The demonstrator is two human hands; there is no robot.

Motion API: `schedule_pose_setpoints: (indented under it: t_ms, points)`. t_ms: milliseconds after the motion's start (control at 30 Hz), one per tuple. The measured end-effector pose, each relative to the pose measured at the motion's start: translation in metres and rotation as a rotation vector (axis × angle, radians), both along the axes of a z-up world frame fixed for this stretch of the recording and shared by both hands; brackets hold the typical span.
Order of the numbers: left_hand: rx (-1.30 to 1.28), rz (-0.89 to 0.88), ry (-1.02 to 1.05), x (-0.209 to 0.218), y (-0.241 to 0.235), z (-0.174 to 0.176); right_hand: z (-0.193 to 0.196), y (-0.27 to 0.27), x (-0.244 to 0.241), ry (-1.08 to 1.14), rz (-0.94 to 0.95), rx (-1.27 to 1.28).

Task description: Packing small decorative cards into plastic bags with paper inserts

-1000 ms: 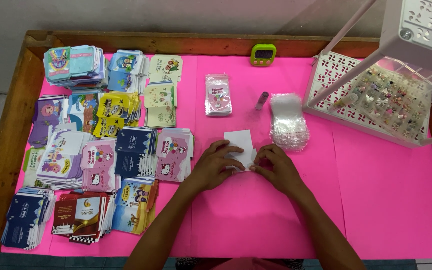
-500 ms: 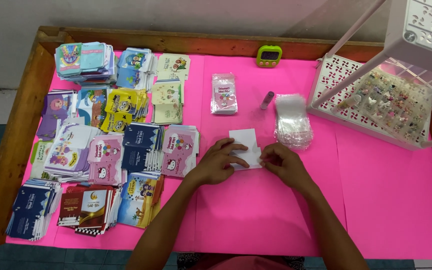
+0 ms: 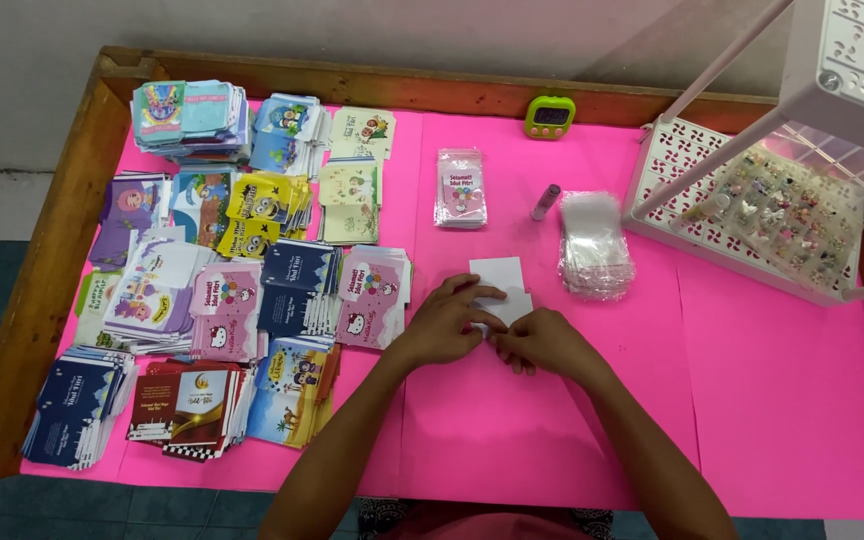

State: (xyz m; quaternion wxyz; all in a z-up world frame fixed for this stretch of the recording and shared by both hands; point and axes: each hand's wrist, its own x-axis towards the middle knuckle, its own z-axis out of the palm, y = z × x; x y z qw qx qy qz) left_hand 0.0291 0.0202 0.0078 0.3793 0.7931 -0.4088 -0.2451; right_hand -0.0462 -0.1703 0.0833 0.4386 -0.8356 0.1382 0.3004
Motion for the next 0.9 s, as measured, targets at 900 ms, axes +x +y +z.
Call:
schedule_pose_setpoints:
  t_ms: [900]
  points:
    - [0.027, 0.034, -0.002, -0.003, -0.002, 0.006, -0.019, -0.061, -0.004, 0.075, -0.19, 0.019]
